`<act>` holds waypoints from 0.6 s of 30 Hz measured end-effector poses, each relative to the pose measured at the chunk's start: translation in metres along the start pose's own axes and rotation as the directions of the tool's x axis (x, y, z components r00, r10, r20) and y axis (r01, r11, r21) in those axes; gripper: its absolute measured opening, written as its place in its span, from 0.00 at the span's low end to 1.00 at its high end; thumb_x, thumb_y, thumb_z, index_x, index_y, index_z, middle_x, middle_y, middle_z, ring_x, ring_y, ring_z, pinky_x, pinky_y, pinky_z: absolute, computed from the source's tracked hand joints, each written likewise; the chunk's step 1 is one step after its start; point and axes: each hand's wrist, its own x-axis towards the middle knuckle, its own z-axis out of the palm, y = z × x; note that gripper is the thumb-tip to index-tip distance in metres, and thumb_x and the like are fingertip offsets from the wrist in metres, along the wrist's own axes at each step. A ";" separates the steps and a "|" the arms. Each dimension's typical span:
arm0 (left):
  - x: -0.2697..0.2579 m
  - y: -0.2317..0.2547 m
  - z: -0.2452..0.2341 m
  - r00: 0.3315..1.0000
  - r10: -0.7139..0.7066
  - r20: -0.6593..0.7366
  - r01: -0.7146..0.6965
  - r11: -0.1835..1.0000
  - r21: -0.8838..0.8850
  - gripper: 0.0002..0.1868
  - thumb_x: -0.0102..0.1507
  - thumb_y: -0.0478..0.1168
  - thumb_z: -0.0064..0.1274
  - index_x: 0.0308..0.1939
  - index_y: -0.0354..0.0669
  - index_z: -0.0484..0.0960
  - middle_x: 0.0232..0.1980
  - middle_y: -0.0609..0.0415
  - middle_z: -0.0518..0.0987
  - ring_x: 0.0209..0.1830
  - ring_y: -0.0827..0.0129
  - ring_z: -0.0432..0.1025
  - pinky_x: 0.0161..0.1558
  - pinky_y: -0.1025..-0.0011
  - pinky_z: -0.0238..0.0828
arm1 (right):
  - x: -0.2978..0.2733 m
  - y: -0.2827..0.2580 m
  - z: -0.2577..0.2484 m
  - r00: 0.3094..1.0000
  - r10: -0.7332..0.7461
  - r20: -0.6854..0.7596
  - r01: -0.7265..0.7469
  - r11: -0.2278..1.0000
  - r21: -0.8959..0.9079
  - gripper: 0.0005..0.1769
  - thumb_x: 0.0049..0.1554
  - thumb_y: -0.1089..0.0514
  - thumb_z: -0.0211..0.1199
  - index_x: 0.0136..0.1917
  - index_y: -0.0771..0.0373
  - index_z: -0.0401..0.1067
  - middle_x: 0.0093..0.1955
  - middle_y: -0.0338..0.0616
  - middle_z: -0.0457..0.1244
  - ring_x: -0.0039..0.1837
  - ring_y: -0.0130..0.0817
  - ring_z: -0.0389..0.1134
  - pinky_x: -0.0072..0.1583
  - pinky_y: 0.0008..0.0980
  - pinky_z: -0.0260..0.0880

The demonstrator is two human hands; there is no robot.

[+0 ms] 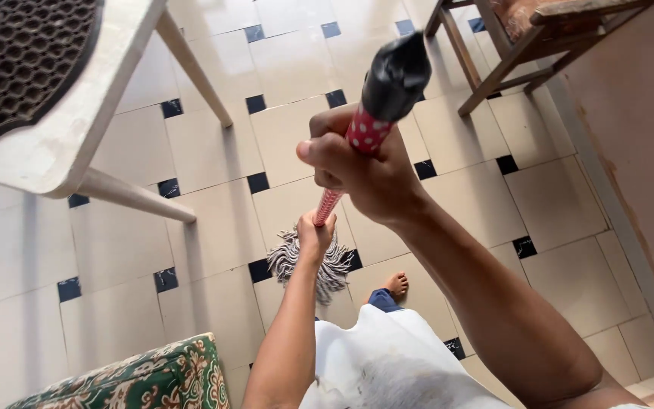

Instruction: Mopping a tiled floor area, moving a chair and a door mat to clean underneath them.

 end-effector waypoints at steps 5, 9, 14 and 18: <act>0.037 0.020 0.097 0.955 0.260 0.142 -0.262 0.965 -0.007 0.12 0.61 0.36 0.55 0.29 0.31 0.69 0.26 0.49 0.74 0.27 0.68 0.64 0.31 0.66 0.65 | -0.038 -0.033 -0.076 0.992 -0.100 -0.077 0.068 0.935 -0.347 0.22 0.61 0.60 0.59 0.29 0.59 0.53 0.27 0.28 0.47 0.31 0.17 0.48 0.35 0.27 0.47; 0.022 0.046 0.187 0.921 0.241 0.305 -0.165 0.952 -0.257 0.07 0.62 0.37 0.52 0.36 0.33 0.77 0.30 0.54 0.80 0.30 0.72 0.73 0.32 0.71 0.71 | -0.065 -0.047 -0.148 0.975 -0.157 -0.157 0.080 0.908 -0.411 0.22 0.61 0.60 0.60 0.30 0.59 0.53 0.28 0.28 0.47 0.33 0.18 0.48 0.36 0.28 0.47; -0.016 0.059 0.257 0.905 -0.125 0.407 0.140 0.990 -0.008 0.11 0.61 0.39 0.56 0.27 0.34 0.77 0.21 0.55 0.76 0.20 0.75 0.73 0.27 0.69 0.72 | -0.105 -0.064 -0.239 0.947 -0.117 -0.298 0.093 0.991 -0.092 0.22 0.58 0.62 0.60 0.28 0.59 0.52 0.26 0.29 0.47 0.28 0.18 0.47 0.32 0.27 0.44; -0.015 0.057 0.300 0.913 -0.027 0.408 0.006 0.999 0.051 0.11 0.59 0.41 0.58 0.28 0.37 0.79 0.21 0.55 0.76 0.20 0.73 0.73 0.27 0.69 0.71 | -0.147 -0.080 -0.277 0.911 -0.121 -0.395 0.113 0.993 -0.043 0.23 0.57 0.62 0.59 0.27 0.58 0.51 0.25 0.30 0.48 0.28 0.18 0.47 0.31 0.27 0.45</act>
